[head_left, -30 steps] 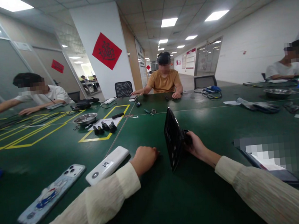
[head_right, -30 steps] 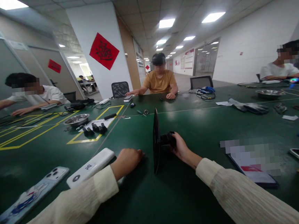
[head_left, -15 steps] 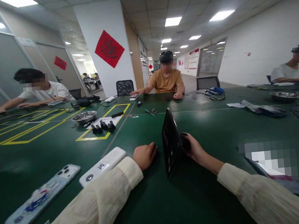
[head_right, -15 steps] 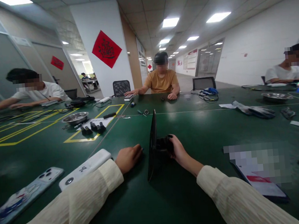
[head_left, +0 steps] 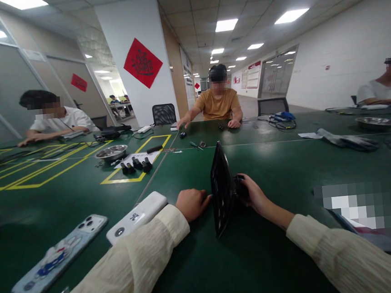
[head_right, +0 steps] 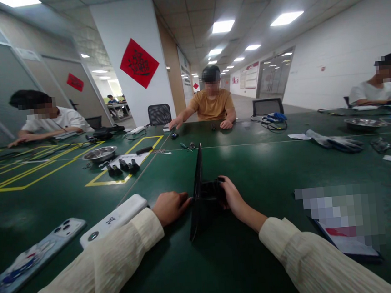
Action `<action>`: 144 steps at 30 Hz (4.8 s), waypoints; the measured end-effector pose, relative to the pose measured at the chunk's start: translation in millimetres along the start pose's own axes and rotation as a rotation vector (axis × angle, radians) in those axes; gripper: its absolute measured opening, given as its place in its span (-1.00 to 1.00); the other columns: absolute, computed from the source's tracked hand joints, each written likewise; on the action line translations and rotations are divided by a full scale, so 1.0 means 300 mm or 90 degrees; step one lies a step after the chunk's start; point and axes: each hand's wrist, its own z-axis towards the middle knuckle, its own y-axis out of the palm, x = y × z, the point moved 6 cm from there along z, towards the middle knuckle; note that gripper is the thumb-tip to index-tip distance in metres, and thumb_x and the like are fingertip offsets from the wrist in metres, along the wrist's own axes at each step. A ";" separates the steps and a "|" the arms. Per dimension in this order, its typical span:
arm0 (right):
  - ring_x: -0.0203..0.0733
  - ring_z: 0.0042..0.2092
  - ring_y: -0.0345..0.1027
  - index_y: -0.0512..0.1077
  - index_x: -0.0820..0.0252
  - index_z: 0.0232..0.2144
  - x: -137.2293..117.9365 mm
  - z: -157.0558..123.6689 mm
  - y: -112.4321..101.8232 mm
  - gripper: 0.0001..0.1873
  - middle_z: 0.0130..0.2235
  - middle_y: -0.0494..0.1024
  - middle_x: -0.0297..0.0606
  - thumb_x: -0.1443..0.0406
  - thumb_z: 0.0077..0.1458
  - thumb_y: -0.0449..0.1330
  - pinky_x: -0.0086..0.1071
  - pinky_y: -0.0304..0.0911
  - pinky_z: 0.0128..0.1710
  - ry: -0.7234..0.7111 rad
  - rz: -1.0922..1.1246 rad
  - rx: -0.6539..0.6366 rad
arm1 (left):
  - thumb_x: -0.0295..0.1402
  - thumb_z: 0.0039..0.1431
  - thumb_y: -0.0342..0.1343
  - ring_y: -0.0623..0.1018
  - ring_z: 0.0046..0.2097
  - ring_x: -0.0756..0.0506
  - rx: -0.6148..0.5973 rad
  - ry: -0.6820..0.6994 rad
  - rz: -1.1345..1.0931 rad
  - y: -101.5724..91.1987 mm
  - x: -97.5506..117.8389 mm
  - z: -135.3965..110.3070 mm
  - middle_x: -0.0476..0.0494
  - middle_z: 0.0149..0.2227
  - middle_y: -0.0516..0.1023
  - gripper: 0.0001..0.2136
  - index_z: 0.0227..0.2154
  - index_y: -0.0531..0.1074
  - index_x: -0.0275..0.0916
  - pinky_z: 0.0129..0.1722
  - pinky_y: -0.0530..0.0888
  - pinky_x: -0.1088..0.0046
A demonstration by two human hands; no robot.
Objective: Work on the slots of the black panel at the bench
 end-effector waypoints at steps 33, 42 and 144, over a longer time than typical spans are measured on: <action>-0.36 -0.73 0.17 0.14 0.15 -0.11 0.031 0.028 -0.002 -0.61 -0.57 0.36 -0.40 0.13 0.02 -0.09 -0.54 -0.06 -0.83 0.006 0.018 -0.034 | -0.08 0.13 -0.16 0.02 -0.77 0.13 -0.050 -0.088 -1.494 0.092 -0.003 0.048 0.19 -0.78 -0.04 -0.63 -0.61 -0.04 -0.21 -0.72 0.01 0.64; -0.37 -0.74 0.17 0.14 0.15 -0.14 0.014 0.017 0.005 -0.66 -0.58 0.36 -0.41 0.15 0.03 -0.11 -0.55 -0.06 -0.83 0.009 0.019 -0.036 | -0.14 0.00 -0.07 0.03 -0.72 0.14 0.007 -0.050 -1.397 0.063 0.012 0.035 0.17 -0.73 0.01 -0.72 -0.57 0.02 -0.21 -0.73 -0.04 0.65; -0.32 -0.72 0.20 0.14 0.16 -0.12 0.018 0.001 0.021 -0.64 -0.65 0.34 -0.43 0.18 0.02 -0.10 -0.54 0.00 -0.80 -0.021 -0.020 -0.006 | -0.22 0.24 -0.41 0.45 -0.34 -0.06 0.120 -0.106 -0.318 0.019 0.026 0.029 -0.10 -0.40 0.46 -0.61 -0.38 0.31 -0.22 -0.38 0.24 0.49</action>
